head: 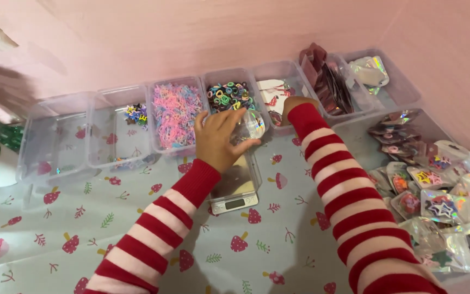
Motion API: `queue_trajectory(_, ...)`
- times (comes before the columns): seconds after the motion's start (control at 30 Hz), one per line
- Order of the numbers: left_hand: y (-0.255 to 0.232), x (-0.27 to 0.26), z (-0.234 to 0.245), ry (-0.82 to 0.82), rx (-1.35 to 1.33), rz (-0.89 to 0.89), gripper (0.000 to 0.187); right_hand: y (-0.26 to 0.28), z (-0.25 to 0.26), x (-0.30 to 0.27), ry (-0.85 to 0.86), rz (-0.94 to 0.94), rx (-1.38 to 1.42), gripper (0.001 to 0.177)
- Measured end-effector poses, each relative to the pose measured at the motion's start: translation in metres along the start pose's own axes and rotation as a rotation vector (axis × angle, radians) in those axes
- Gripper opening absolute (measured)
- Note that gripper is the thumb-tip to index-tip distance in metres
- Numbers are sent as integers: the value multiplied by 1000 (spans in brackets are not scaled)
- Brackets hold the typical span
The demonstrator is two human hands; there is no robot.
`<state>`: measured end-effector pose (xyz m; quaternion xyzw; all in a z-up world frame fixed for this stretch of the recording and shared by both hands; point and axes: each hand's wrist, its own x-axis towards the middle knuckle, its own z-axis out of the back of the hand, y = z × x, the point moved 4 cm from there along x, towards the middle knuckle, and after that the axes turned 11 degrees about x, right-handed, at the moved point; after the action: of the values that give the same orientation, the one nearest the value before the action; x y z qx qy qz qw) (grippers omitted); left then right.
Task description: The person is sorting and packing various small accessories like beads and charms into small holographic bags, using a digital scale to check weights.
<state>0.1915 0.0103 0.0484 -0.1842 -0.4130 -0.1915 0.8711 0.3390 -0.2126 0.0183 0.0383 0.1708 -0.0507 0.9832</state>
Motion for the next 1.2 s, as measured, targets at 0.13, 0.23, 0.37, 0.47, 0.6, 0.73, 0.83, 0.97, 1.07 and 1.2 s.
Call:
queue_trajectory(0.13,0,-1,-2,-9,-4,7,79,-9,-5,19,45,39,26,42)
queue_trajectory(0.23,0,-3,-3,-8,-11,18,78,-13,9,1,78,119,175,31)
queue_trajectory(0.37,-2,-6,7,-41,-55,80,77,-15,43,-35,-129,311,423,21)
queue_trajectory(0.47,-6,-7,20,-98,-56,124,75,-14,58,-79,-295,424,912,22)
queue_trajectory(0.6,-12,-9,45,-184,19,176,73,11,68,-174,-443,696,1345,20)
queue_trajectory(0.73,-24,-10,67,-230,20,188,72,36,53,-205,-522,759,1212,15)
queue_trajectory(0.83,-26,-18,74,-227,39,166,74,56,46,-221,-528,708,1001,9)
queue_trajectory(0.97,-21,-26,83,-239,49,167,75,66,31,-224,-672,880,788,3)
queue_trajectory(1.07,-17,-24,91,-270,31,174,74,71,30,-229,-561,990,811,12)
queue_trajectory(1.2,-15,-24,92,-300,28,171,69,81,38,-244,-189,1069,969,28)
